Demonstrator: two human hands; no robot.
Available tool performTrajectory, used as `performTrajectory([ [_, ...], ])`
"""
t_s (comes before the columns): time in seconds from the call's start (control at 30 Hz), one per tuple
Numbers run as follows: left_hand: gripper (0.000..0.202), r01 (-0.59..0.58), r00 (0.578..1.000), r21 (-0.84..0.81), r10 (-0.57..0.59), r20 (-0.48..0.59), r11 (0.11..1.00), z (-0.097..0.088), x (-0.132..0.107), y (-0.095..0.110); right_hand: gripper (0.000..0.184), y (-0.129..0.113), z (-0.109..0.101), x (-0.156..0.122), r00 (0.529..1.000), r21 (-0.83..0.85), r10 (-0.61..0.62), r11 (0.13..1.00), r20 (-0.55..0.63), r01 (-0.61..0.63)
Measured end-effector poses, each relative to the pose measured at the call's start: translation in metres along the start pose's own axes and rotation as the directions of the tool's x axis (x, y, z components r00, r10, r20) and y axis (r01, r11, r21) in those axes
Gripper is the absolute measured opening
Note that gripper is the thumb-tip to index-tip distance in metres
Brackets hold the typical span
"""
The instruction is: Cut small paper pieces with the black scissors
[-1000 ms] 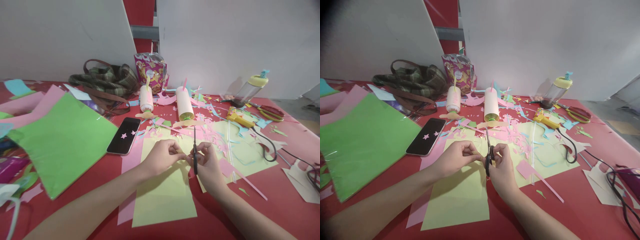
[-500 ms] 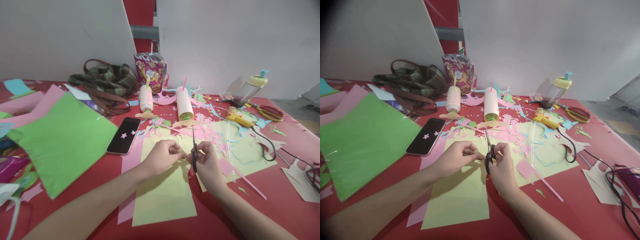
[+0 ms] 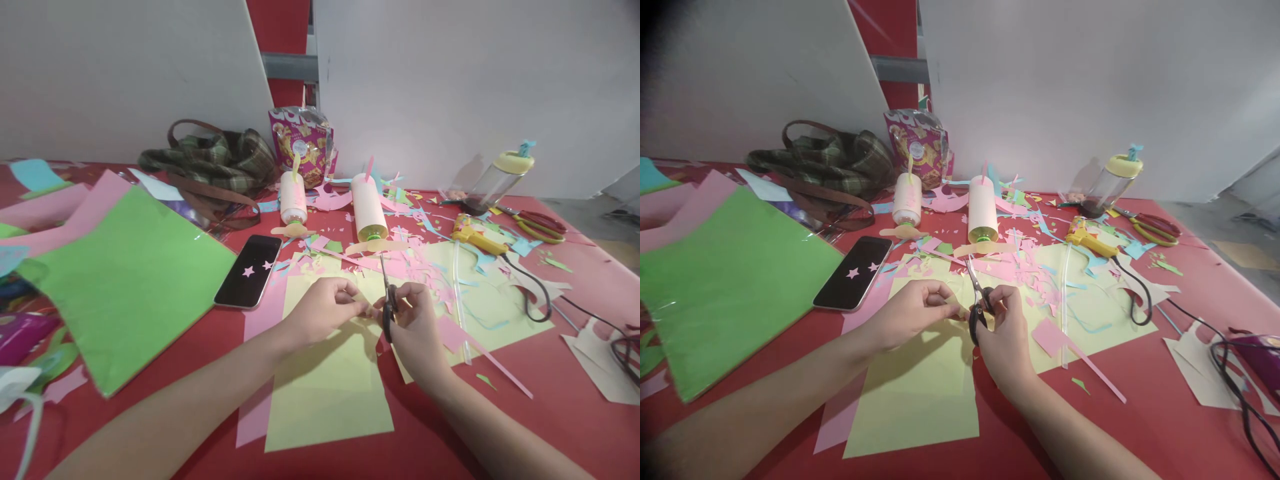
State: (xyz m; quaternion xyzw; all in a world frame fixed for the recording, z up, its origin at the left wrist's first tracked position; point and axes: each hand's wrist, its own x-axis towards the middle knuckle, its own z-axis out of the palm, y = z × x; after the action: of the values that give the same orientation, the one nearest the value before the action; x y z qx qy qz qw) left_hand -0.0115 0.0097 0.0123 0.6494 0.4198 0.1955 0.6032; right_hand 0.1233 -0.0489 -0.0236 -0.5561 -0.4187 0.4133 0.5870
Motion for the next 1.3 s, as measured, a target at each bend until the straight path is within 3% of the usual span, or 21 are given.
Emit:
performTrajectory([
  [0.27,0.012,0.071,0.997,-0.044,-0.069,0.037,0.997,-0.001,0.000,-0.002,0.035,-0.006,0.003,-0.002,0.997,0.052,0.053,0.997,0.048,-0.056],
  [0.57,0.016,-0.020,0.999,-0.165,0.025,0.031,0.986,0.000,0.001,-0.003,0.031,-0.006,0.001,0.004,0.983,0.294,0.171,0.938,0.072,-0.185],
  [0.73,0.020,-0.079,0.990,-0.029,0.081,0.119,0.996,0.004,-0.002,-0.001,0.030,-0.010,0.001,0.004,0.979,0.380,0.183,0.902,0.090,-0.204],
  [0.87,0.022,-0.122,0.990,0.063,0.116,0.086,0.991,0.007,-0.004,0.000,0.031,-0.012,0.001,0.003,0.974,0.403,0.195,0.887,0.115,-0.225],
  [1.3,0.021,-0.126,0.985,0.139,0.107,0.137,0.982,0.006,-0.004,0.001,0.029,-0.014,0.002,0.002,0.972,0.346,0.216,0.908,0.095,-0.235],
])
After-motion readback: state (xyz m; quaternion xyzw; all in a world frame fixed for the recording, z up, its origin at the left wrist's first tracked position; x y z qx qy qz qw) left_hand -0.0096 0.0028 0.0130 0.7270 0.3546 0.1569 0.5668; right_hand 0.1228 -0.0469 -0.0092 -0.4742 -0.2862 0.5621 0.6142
